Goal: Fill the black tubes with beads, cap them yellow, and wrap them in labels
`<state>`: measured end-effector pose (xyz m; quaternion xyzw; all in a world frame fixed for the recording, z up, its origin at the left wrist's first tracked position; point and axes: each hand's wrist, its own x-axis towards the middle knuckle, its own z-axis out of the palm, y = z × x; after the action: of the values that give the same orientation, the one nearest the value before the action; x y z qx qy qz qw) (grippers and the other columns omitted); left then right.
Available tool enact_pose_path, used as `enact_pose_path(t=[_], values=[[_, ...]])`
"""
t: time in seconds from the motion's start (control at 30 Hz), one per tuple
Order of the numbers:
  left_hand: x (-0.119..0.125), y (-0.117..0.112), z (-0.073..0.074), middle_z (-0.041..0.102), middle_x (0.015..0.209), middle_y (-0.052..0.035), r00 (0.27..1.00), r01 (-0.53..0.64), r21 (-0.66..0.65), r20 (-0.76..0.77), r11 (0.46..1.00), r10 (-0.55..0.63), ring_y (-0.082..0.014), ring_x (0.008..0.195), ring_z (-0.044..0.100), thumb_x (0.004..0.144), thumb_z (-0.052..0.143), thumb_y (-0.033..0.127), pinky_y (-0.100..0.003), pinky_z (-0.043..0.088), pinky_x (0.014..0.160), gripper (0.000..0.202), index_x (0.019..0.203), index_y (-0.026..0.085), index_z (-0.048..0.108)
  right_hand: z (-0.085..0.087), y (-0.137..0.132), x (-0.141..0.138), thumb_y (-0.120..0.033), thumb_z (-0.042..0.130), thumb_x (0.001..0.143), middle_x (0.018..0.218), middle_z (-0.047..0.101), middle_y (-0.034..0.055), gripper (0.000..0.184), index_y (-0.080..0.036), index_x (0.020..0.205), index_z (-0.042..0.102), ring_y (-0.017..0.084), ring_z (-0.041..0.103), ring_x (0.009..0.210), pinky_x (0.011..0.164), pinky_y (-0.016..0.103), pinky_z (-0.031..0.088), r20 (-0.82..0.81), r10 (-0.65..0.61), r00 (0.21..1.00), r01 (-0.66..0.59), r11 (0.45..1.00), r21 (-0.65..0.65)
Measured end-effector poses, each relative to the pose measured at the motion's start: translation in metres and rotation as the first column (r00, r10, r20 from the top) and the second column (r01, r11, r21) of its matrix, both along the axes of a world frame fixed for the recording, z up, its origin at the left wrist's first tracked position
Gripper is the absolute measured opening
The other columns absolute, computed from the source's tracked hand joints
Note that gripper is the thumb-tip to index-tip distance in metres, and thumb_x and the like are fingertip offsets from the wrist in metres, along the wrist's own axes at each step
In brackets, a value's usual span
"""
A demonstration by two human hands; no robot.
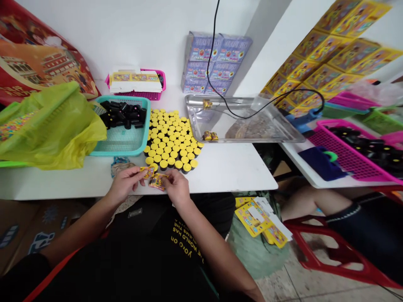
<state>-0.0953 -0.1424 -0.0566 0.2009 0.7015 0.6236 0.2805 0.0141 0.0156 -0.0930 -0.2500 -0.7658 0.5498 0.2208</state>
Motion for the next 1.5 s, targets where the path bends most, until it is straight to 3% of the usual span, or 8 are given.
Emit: enact_pose_path(t=[0.13,0.33,0.47,0.77,0.97,1.13,1.3,1.5], values=[[0.003,-0.004,0.006,0.058,0.056,0.0020,1.000,0.009,0.014,-0.023,1.000,-0.009,-0.0061,0.041,0.038,0.078,0.071,0.046,-0.020,0.024,0.040,0.032,0.069,0.016,0.066,0.006,-0.001,0.008,-0.036,0.066,0.079,0.084,0.062,0.0033,0.020,-0.019,0.090,0.067,0.014,0.055,0.059,0.058,0.030,0.047,-0.012,-0.066,0.998,0.066,0.944,0.323],[0.017,0.008,0.001,0.060,0.059,0.0009,0.986,0.140,0.038,-0.095,0.989,-0.135,-0.0082,0.050,0.048,0.079,0.072,0.040,-0.019,0.035,0.046,0.030,0.064,0.015,0.064,0.025,0.008,0.029,-0.037,0.056,0.094,0.078,0.059,0.0016,0.020,-0.021,0.090,0.066,0.016,0.059,0.068,0.064,0.029,0.049,-0.169,-0.037,0.985,0.099,0.922,0.374],[0.019,0.013,-0.001,0.059,0.063,0.0009,0.979,0.132,0.068,-0.168,0.989,-0.119,-0.0101,0.058,0.054,0.077,0.075,0.037,-0.021,0.041,0.054,0.032,0.061,0.015,0.058,0.017,0.026,0.032,-0.047,0.060,0.089,0.083,0.060,0.0030,0.029,-0.019,0.094,0.064,0.016,0.057,0.062,0.062,0.031,0.049,-0.111,-0.286,0.952,0.306,0.849,0.432],[0.018,0.014,0.003,0.054,0.063,0.0026,0.708,0.179,0.079,-0.703,0.981,-0.072,-0.0086,0.058,0.048,0.078,0.077,0.021,-0.021,0.036,0.055,0.024,0.065,0.015,0.058,-0.014,0.042,0.011,-0.040,0.059,0.088,0.094,0.063,0.0108,0.030,-0.014,0.104,0.060,0.020,0.059,0.069,0.056,0.029,0.039,0.030,-0.402,0.915,0.217,0.553,0.804],[0.018,0.012,0.000,0.054,0.065,0.0025,0.672,0.196,0.084,-0.737,0.977,-0.071,-0.0088,0.057,0.049,0.079,0.077,0.021,-0.021,0.037,0.053,0.023,0.067,0.016,0.058,-0.014,0.044,0.010,-0.035,0.058,0.087,0.091,0.060,0.0089,0.020,-0.017,0.095,0.060,0.016,0.054,0.062,0.052,0.027,0.034,0.014,-0.402,0.916,0.217,0.524,0.823],[0.018,0.012,-0.001,0.055,0.065,0.0023,0.670,0.166,0.074,-0.740,0.983,-0.057,-0.0094,0.057,0.050,0.079,0.077,0.024,-0.021,0.039,0.053,0.024,0.067,0.016,0.058,-0.004,0.040,0.009,-0.034,0.061,0.081,0.083,0.059,0.0052,0.016,-0.019,0.081,0.055,0.014,0.052,0.056,0.053,0.028,0.040,-0.056,-0.370,0.927,0.313,0.687,0.656],[0.019,0.013,0.004,0.056,0.066,0.0016,0.682,0.187,0.075,-0.727,0.979,-0.075,-0.0095,0.058,0.051,0.080,0.075,0.023,-0.021,0.040,0.054,0.022,0.067,0.016,0.058,0.028,0.022,0.026,-0.043,0.075,0.074,0.072,0.060,-0.0024,0.033,-0.022,0.080,0.051,0.011,0.054,0.049,0.046,0.025,0.043,-0.317,-0.252,0.914,0.242,0.968,-0.071],[0.024,0.015,0.011,0.060,0.070,-0.0001,0.713,0.234,0.089,-0.693,0.968,-0.108,-0.0104,0.061,0.054,0.080,0.075,0.023,-0.022,0.042,0.056,0.018,0.070,0.017,0.061,0.058,0.007,0.038,-0.034,0.082,0.068,0.073,0.066,-0.0029,0.031,-0.022,0.075,0.055,0.009,0.053,0.042,0.038,0.023,0.039,-0.375,-0.023,0.927,-0.136,0.911,-0.390]])
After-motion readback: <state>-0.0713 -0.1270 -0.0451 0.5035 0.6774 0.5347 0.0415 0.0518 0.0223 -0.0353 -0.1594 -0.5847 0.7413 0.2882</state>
